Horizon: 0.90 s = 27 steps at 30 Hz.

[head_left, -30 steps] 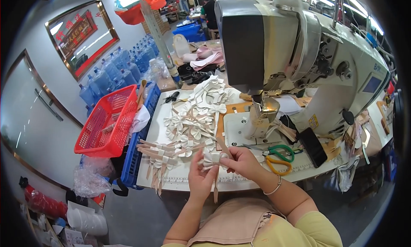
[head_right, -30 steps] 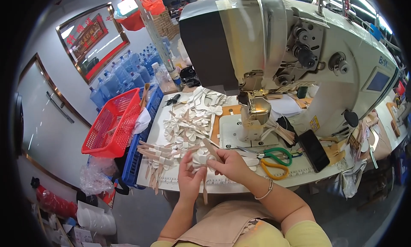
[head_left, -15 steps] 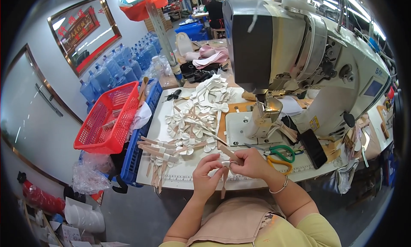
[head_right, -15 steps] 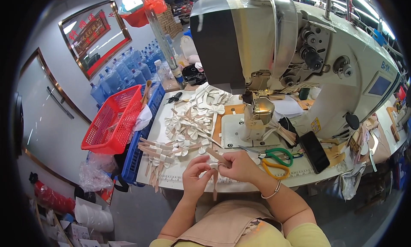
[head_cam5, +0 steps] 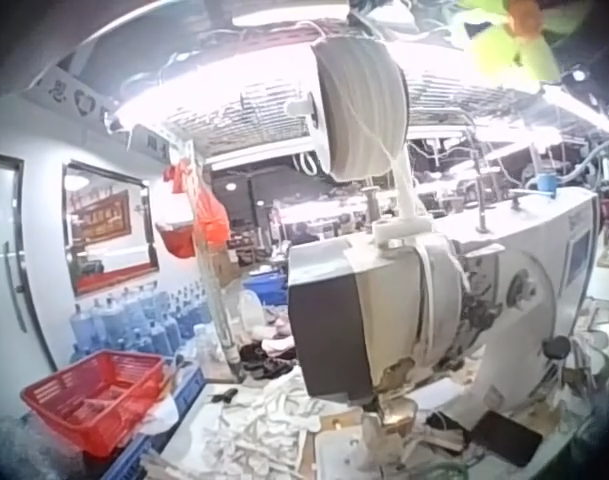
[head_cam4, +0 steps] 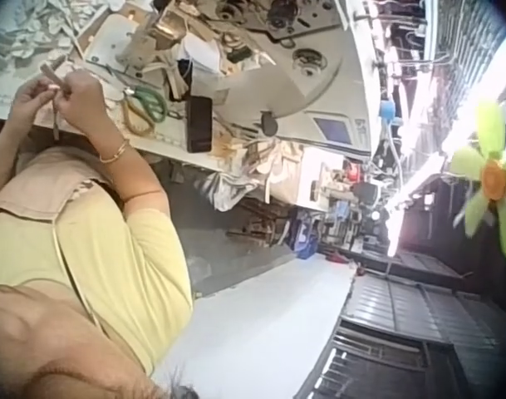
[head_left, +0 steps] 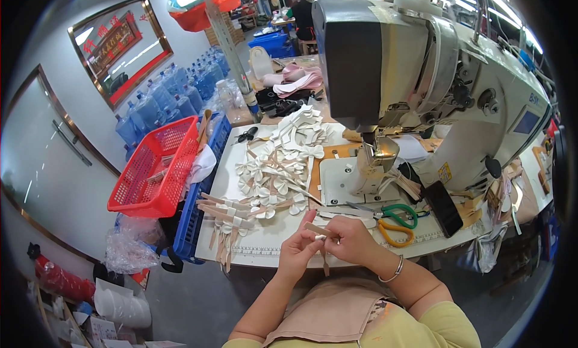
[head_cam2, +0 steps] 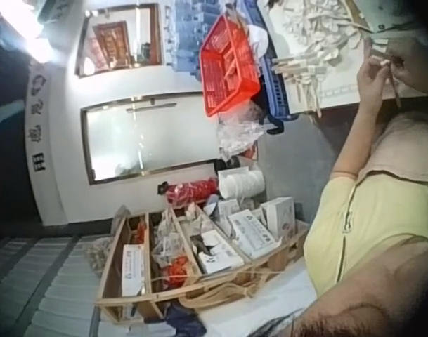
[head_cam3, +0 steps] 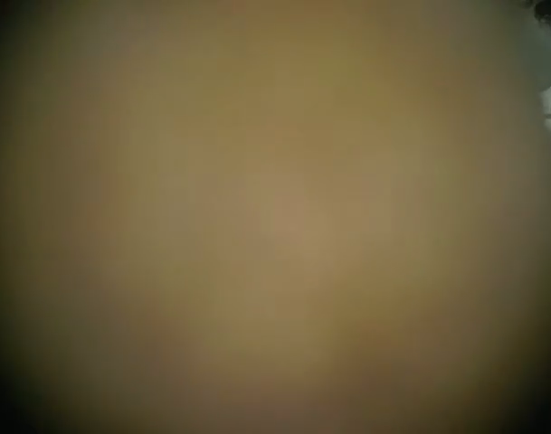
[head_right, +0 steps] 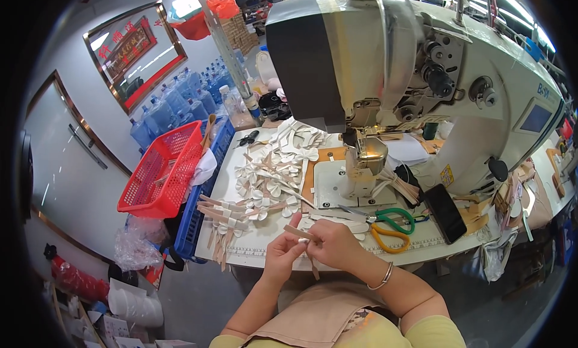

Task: Trimming excess leather and material from white shoe components using scissors.

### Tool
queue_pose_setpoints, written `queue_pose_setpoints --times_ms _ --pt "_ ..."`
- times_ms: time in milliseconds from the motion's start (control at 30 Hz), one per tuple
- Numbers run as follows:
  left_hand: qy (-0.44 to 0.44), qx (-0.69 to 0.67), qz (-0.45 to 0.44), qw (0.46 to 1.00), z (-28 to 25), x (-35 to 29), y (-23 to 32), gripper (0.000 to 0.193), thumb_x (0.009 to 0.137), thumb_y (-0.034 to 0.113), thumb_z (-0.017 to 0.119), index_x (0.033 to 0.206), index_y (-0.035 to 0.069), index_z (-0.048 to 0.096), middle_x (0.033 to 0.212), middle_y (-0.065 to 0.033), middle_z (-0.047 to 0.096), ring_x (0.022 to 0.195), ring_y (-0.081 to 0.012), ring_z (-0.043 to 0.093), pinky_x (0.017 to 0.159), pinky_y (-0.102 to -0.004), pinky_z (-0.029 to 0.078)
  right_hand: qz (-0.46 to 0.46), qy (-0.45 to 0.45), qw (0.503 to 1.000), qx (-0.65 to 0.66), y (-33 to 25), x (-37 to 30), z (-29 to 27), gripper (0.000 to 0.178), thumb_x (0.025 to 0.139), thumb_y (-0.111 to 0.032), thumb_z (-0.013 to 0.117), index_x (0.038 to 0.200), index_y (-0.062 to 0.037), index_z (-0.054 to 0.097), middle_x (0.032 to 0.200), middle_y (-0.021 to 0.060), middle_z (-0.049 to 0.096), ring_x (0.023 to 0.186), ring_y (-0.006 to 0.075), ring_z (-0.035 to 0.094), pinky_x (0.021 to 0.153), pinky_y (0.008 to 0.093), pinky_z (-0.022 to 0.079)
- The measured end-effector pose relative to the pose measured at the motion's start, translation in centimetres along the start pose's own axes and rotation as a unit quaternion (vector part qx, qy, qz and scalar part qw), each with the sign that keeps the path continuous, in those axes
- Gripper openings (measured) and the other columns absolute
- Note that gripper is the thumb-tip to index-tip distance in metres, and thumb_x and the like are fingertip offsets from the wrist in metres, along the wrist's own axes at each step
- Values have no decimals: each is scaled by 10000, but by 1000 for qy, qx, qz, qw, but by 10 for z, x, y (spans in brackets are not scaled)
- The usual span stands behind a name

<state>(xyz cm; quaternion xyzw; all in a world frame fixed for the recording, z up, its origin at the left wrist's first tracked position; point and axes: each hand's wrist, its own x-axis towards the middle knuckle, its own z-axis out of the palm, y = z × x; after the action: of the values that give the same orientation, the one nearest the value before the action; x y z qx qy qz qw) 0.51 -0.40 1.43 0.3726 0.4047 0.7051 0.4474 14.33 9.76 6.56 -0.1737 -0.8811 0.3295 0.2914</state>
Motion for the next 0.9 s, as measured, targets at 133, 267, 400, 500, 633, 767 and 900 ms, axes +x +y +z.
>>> queue_pose_setpoints --times_ms 133,267,400,500,633,767,900 --pt "67 19 -23 997 7 0 8 59 845 32 618 894 -1 621 1405 -224 357 1334 -205 297 970 -310 364 -45 21 999 -7 4 -1 4 133 677 -64 656 805 -71 624 716 78 580 607 253 588 537 336 480" --pt "118 -52 -129 983 10 -2 14 47 857 53 604 868 9 613 1357 -204 421 1227 -187 429 911 -300 412 -102 18 992 -66 0 -2 4 165 689 -99 671 847 -103 625 753 59 575 632 240 595 549 334 492" --pt "93 -198 -141 966 15 -4 16 36 849 46 598 833 17 585 1200 -166 560 989 -177 580 828 -295 461 -131 59 986 -84 1 -2 9 201 684 -105 682 878 -106 629 755 42 577 647 234 602 546 325 492" --pt "83 -173 -146 970 0 -9 9 32 846 35 586 826 17 568 1141 -155 596 865 -181 607 790 -310 478 -100 25 994 -38 -4 -1 6 235 726 -144 684 950 -103 623 810 53 574 661 235 604 553 329 495" --pt "165 -191 -132 959 -6 -6 21 55 865 105 554 832 61 553 910 -63 624 825 -167 588 779 -328 480 3 17 993 -118 -26 -4 -23 304 832 -242 629 1107 -118 596 960 86 559 710 255 602 594 346 496" --pt "134 -211 -151 956 -8 -5 18 70 868 118 551 828 60 550 1022 -92 621 838 -176 592 778 -325 481 -73 23 984 -160 -22 -12 -22 187 822 -190 620 996 -124 634 749 42 560 667 236 579 571 351 460" --pt "97 -205 -152 962 -7 -7 11 71 871 108 554 819 60 549 1118 -120 597 857 -184 595 782 -326 477 -101 10 975 -200 -15 -10 -21 57 788 -148 643 836 -118 645 650 22 552 621 221 561 539 348 417"
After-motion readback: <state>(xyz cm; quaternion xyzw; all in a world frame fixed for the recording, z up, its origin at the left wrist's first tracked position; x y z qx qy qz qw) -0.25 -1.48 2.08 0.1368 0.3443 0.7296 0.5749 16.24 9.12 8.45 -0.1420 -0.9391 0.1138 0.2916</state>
